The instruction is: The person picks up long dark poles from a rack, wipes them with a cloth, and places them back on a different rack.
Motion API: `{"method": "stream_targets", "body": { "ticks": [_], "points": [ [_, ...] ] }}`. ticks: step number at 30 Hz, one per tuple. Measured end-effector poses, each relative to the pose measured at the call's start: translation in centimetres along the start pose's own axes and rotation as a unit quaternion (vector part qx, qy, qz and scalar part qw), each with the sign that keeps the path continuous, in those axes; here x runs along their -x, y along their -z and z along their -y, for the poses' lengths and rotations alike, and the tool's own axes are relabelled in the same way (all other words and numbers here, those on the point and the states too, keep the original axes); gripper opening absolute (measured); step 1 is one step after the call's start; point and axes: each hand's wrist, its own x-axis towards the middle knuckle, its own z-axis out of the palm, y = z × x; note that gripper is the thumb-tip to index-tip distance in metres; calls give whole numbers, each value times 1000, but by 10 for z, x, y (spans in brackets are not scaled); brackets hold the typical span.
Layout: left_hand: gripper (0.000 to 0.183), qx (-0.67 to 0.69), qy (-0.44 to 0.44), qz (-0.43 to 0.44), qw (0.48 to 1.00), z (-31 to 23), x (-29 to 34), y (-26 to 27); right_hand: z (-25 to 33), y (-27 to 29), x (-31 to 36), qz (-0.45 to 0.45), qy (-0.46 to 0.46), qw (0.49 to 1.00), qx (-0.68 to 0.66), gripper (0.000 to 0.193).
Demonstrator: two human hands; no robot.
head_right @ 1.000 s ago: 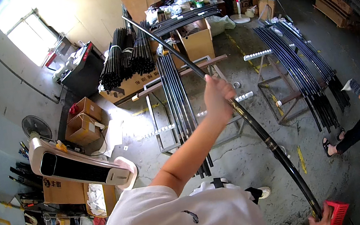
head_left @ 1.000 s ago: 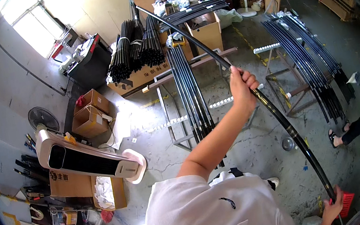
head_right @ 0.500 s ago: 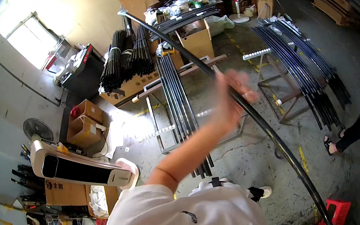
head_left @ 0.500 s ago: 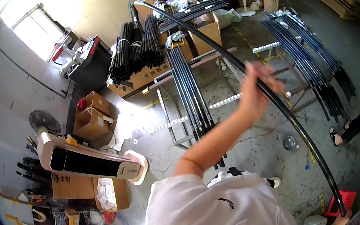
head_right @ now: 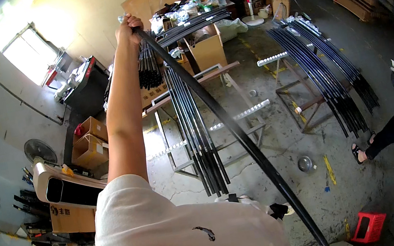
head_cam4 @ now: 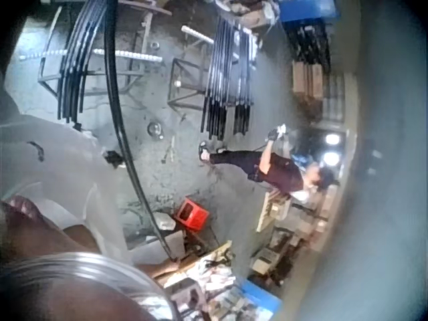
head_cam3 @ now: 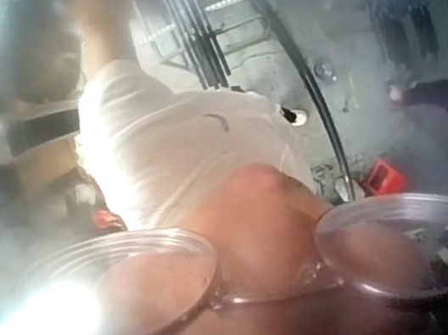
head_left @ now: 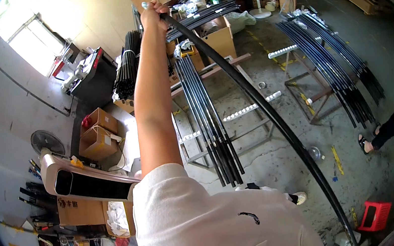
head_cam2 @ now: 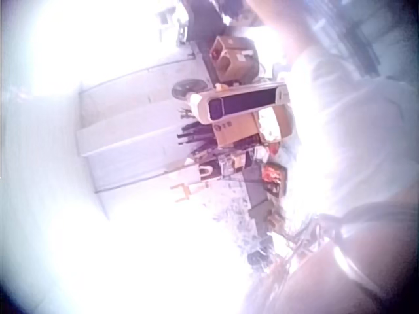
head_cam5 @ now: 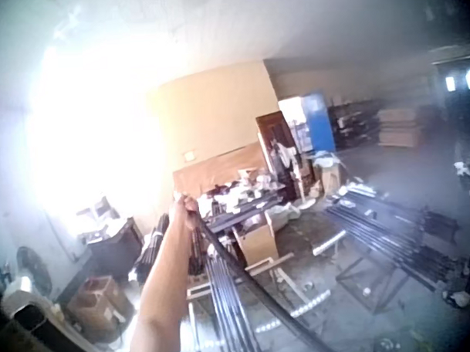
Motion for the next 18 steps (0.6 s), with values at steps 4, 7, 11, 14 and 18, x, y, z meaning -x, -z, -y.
{"method": "stream_targets", "body": {
  "ticks": [4,7,11,14,18],
  "points": [
    [16,-57,-114,-133,983,-13,-16,12,-31,9,13,-3,-29,999,31,25],
    [17,-250,-305,-196,898,-70,-34,57,-52,2,22,4,-48,998,42,28],
    [38,-407,-322,-342,783,-74,9,12,-84,9,56,22,-79,995,65,31],
    [50,-528,-285,-229,767,-72,19,17,-108,-31,80,53,-51,997,26,34],
    [43,-579,27,-68,812,94,152,-46,45,-47,52,187,-30,971,-146,34]
  ]
}}
